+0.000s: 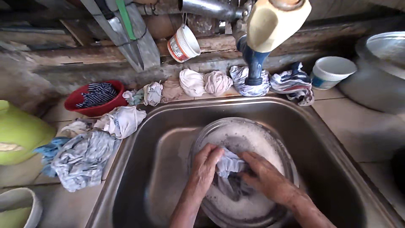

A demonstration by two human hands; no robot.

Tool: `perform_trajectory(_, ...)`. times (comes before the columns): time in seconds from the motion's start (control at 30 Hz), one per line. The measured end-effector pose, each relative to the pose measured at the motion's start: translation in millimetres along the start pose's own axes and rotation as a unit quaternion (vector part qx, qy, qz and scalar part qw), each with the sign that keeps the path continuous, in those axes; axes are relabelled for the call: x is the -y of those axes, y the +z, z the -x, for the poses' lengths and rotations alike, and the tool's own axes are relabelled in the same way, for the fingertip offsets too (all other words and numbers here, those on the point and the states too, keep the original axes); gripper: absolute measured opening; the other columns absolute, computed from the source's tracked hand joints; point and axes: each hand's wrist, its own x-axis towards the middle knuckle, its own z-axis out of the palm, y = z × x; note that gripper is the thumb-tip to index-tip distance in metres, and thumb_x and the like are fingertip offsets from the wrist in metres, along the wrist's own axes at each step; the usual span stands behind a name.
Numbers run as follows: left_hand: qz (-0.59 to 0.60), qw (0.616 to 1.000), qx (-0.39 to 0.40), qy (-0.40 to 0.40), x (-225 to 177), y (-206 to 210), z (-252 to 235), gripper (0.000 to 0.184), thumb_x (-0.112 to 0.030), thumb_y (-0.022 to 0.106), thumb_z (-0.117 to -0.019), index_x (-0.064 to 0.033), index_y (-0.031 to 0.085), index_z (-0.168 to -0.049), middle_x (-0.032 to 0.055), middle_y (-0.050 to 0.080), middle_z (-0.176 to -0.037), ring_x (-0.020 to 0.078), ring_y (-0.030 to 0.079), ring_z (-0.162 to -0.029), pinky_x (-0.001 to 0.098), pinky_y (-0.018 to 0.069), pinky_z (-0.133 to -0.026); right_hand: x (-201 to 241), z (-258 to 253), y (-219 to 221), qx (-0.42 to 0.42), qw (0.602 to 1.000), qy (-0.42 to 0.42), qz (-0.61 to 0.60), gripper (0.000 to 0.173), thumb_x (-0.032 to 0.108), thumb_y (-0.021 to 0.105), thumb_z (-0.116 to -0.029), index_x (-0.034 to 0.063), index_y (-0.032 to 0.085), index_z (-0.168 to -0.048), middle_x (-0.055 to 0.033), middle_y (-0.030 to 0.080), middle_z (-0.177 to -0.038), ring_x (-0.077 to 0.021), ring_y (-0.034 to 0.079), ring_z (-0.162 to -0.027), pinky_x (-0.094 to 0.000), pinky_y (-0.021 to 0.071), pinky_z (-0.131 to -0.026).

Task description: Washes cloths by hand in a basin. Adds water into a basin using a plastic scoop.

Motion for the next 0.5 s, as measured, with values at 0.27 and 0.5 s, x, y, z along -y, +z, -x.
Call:
perform_trajectory(0.27, -0.345, 0.931, -0.045, 0.107, 5.9, 12.2, 7.6, 0.033, -0.029, 0.064, -0.1010, -0.0139, 0.066, -0.130, 0.0089, 0.070, -0.103, 0.0227, 0.069, -0.091, 0.0428, 0.0589, -0.081, -16.4, -0.8, 8.5, -0.256, 0.955, -0.063, 0.139, 0.023, 0.003, 0.067, -0.0845, 0.0126, 0.073, -0.105, -0.0133, 0.068, -0.111, -0.0389, 0.063, -0.110, -0.0587, 0.0537, -0.087)
perform_trajectory(0.5, -0.472, 0.841, 0.265, -0.028, 13.6, 8.9, 4.1, 0.051, -0.022, 0.063, -0.1014, -0.0225, 0.052, -0.151, 0.0057, 0.048, -0.157, 0.0251, 0.044, -0.145, 0.0432, 0.0381, -0.119, -18.9, -8.0, 11.2, 0.126, 0.984, 0.088, 0.092, 0.032, 0.005, 0.057, -0.0984, 0.0118, 0.063, -0.129, -0.0193, 0.056, -0.140, -0.0412, 0.056, -0.126, -0.0586, 0.0489, -0.101)
